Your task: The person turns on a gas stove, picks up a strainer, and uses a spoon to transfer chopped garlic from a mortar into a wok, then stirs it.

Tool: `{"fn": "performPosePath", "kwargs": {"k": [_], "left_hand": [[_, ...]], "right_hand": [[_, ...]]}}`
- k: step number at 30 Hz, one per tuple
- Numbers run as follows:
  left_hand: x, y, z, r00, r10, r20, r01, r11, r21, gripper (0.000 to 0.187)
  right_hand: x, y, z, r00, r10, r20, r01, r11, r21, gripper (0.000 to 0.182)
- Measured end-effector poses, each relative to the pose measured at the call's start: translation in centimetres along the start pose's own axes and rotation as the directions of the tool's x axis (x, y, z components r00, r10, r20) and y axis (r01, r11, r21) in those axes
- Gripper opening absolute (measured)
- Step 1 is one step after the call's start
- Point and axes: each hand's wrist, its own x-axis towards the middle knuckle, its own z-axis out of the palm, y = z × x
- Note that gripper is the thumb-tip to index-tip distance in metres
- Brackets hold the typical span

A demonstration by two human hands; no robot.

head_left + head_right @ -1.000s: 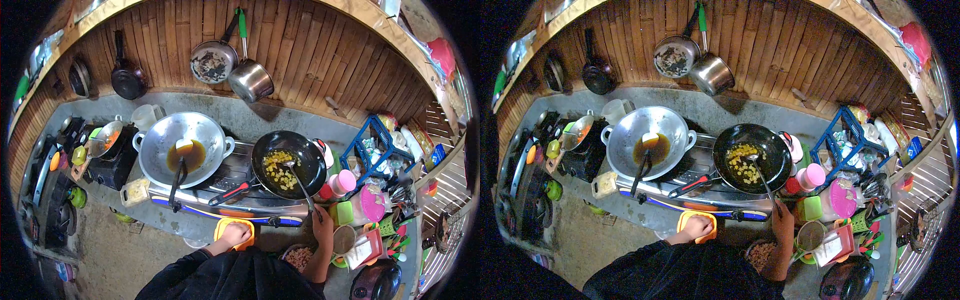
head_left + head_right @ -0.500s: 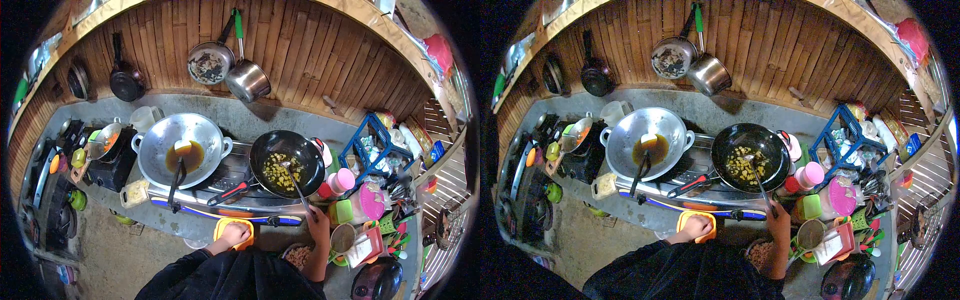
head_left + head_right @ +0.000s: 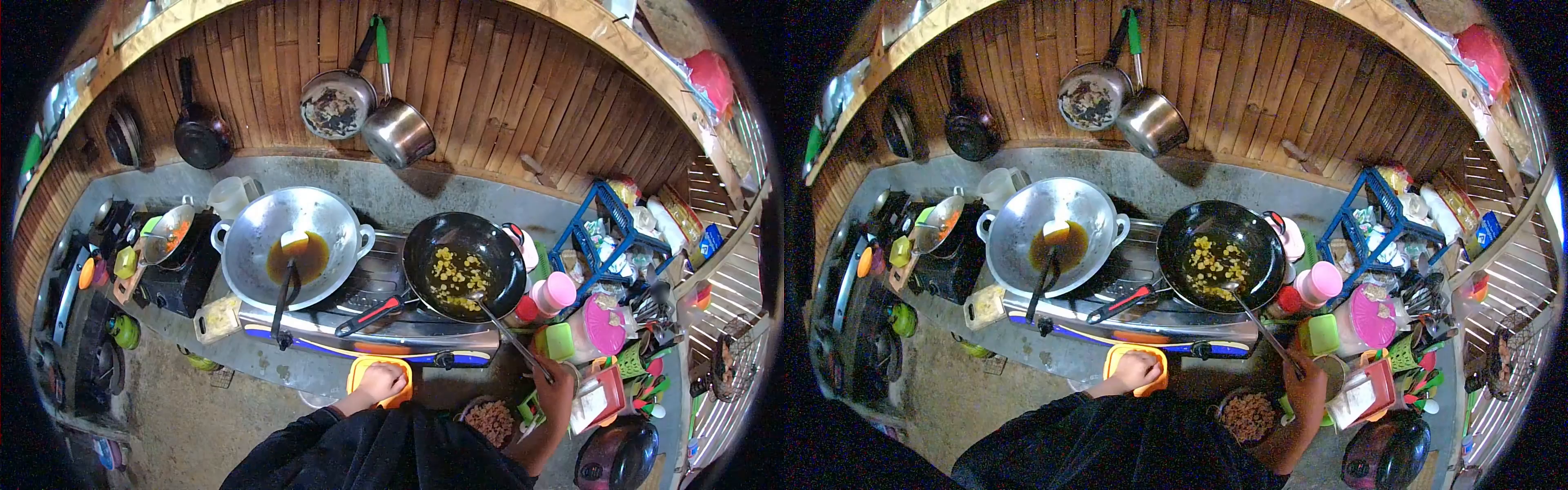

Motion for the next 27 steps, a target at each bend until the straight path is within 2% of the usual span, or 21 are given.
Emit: {"fn": "performPosePath", "kwargs": {"k": [3,7,10,11,13,15,17,19,22,24,27], "left_hand": [[-0.1,-0.2,0.1,0.999,-0.014,0.031,0.014,1.0,-0.002,0.025],[0.0,-0.1,0.0,0.999,-0.006,0.038,0.005,1.0,0.025,0.024],[0.0,0.1,-0.2,0.999,-0.009,0.043,0.009,1.0,0.015,0.024],[0.0,0.0,-0.2,0.999,-0.011,0.042,0.01,1.0,0.016,0.024],[0.1,0.0,-0.1,0.998,0.042,-0.05,-0.043,0.999,-0.023,0.026],[0.1,0.2,-0.2,0.998,0.045,-0.053,-0.046,0.998,-0.034,0.026],[0.1,0.3,-0.5,0.997,0.045,-0.057,-0.047,0.998,-0.044,0.025],[0.2,0.5,-0.8,0.997,0.059,-0.051,-0.062,0.997,-0.051,0.025],[0.3,0.6,-1.0,0.997,0.059,-0.045,-0.062,0.996,-0.062,0.025],[0.2,0.4,-0.7,1.0,0.031,-0.007,-0.031,0.999,-0.014,0.025],[0.1,0.2,-0.4,0.999,0.006,0.037,-0.007,0.999,0.038,0.025]], "right_hand": [[-0.4,-1.3,-1.0,0.999,0.034,-0.012,-0.035,0.996,-0.087,0.024],[-0.1,-2.0,-0.9,0.993,0.116,0.009,-0.115,0.99,-0.076,0.024],[0.5,0.1,0.9,0.998,0.069,-0.002,-0.069,0.992,-0.106,0.024],[0.8,0.6,1.4,0.999,0.043,-0.007,-0.044,0.997,-0.064,0.025],[1.4,1.2,2.5,1.0,0.018,-0.014,-0.018,1.0,-0.023,0.025],[2.2,1.5,3.8,0.998,-0.053,-0.03,0.053,0.999,-0.005,0.025],[3.0,1.0,5.1,1.0,-0.024,0.006,0.024,0.999,0.033,0.026],[3.5,1.3,6.3,0.999,0.005,0.043,-0.008,0.998,0.07,0.026],[4.1,2.0,8.0,0.997,0.008,0.08,-0.011,0.999,0.031,0.028],[4.5,1.9,8.8,0.992,-0.024,0.124,0.01,0.994,0.113,0.03],[4.6,3.1,10.2,0.994,-0.09,0.058,0.085,0.992,0.091,0.031]]}}
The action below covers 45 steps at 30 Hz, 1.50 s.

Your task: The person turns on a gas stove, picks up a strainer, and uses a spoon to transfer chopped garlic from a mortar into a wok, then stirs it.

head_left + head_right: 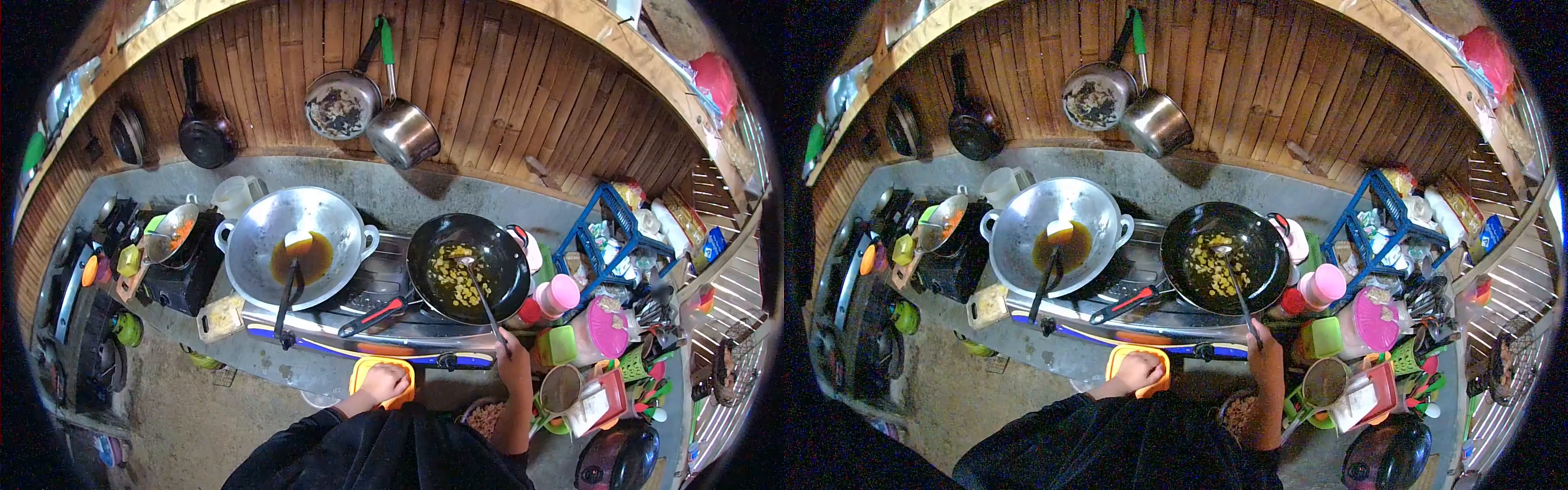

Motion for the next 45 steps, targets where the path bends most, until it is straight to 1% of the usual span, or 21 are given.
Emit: {"fn": "performPosePath", "kwargs": {"k": [4,6,7,9,11,13,15,18,19,21,23,26,27,31,33,34,36,37,39,43,45], "left_hand": [[0.0,0.0,0.0,1.0,0.005,0.004,-0.005,1.0,-0.006,0.025],[0.0,-0.2,0.1,1.0,0.007,0.006,-0.007,1.0,-0.01,0.024],[0.0,-0.2,0.1,1.0,0.008,0.007,-0.008,1.0,-0.013,0.024],[0.0,-0.1,0.1,1.0,0.01,-0.001,-0.01,1.0,-0.021,0.023],[0.0,0.0,0.1,1.0,0.011,-0.009,-0.012,1.0,-0.028,0.023],[0.0,-0.1,0.3,0.997,0.028,-0.074,-0.034,0.996,-0.079,0.025],[0.0,-0.3,0.6,0.997,0.032,-0.065,-0.037,0.997,-0.065,0.025],[-0.1,-0.4,0.8,0.997,0.032,-0.069,-0.036,0.998,-0.05,0.026],[-0.1,-0.5,0.8,0.996,0.029,-0.08,-0.033,0.998,-0.048,0.026],[-0.2,-0.5,1.0,0.996,0.024,-0.085,-0.029,0.998,-0.051,0.026],[-0.1,-0.4,0.8,0.996,0.021,-0.09,-0.025,0.998,-0.053,0.026],[0.0,-0.2,0.5,0.995,0.033,-0.093,-0.038,0.998,-0.054,0.025],[0.0,-0.2,0.4,0.996,0.03,-0.083,-0.034,0.998,-0.051,0.025],[0.0,-0.2,0.5,0.997,0.016,-0.07,-0.02,0.998,-0.056,0.025],[0.0,-0.1,0.4,0.997,0.018,-0.07,-0.022,0.998,-0.055,0.024],[0.0,-0.2,0.4,0.997,0.02,-0.07,-0.024,0.998,-0.053,0.024],[-0.1,-0.3,0.7,0.997,0.022,-0.074,-0.025,0.998,-0.05,0.024],[-0.1,-0.4,0.8,0.997,0.023,-0.077,-0.027,0.998,-0.048,0.025],[0.0,-0.3,0.6,0.997,0.025,-0.071,-0.028,0.998,-0.047,0.025],[0.0,-0.3,0.6,0.997,0.023,-0.074,-0.026,0.999,-0.036,0.025],[0.0,-0.3,0.7,0.998,0.017,-0.068,-0.02,0.999,-0.038,0.026]], "right_hand": [[-0.6,-0.8,-0.7,0.999,-0.042,-0.029,0.043,0.999,0.033,0.032],[-0.8,-0.9,-1.9,0.998,0.053,0.033,-0.053,0.999,0.001,0.031],[-1.1,-1.1,-2.3,0.998,0.055,0.032,-0.055,0.998,0.001,0.031],[-1.7,-1.7,-3.3,0.998,0.054,-0.018,-0.053,0.997,0.051,0.029],[-2.2,-2.4,-4.6,0.997,0.072,-0.027,-0.071,0.997,0.034,0.029],[-2.7,-3.3,-5.8,0.995,0.091,-0.038,-0.09,0.996,0.018,0.028],[-3.3,-4.1,-6.9,0.986,0.151,-0.076,-0.152,0.988,-0.005,0.028],[-3.9,-3.4,-8.5,0.972,0.22,-0.082,-0.224,0.973,-0.053,0.028],[-4.1,-3.7,-8.9,0.972,0.22,-0.082,-0.225,0.973,-0.054,0.028],[-4.5,-4.4,-9.9,0.983,0.148,-0.111,-0.16,0.981,-0.109,0.024],[-4.9,-4.8,-10.6,0.984,0.136,-0.112,-0.149,0.982,-0.118,0.025],[-5.1,-3.2,-11.2,0.986,0.108,-0.126,-0.128,0.978,-0.165,0.026],[-5.1,-2.5,-11.2,0.986,0.091,-0.139,-0.119,0.972,-0.204,0.027],[-4.9,-1.4,-10.9,0.989,0.051,-0.142,-0.081,0.973,-0.216,0.024],[-4.5,-1.3,-10.2,0.985,0.029,-0.17,-0.046,0.994,-0.1,0.024],[-4.2,-1.8,-9.9,0.985,0.028,-0.169,-0.045,0.994,-0.1,0.024],[-3.6,-3.0,-9.6,0.975,0.19,-0.118,-0.202,0.975,-0.096,0.024],[-3.4,-2.5,-9.2,0.975,0.189,-0.117,-0.201,0.975,-0.096,0.024],[-2.8,-1.0,-7.8,0.983,0.154,-0.104,-0.156,0.988,-0.013,0.026],[-1.5,-0.9,-5.4,0.984,0.17,-0.055,-0.169,0.985,0.016,0.028],[-0.8,-0.1,-3.8,0.994,0.097,-0.058,-0.098,0.995,-0.016,0.032]]}}
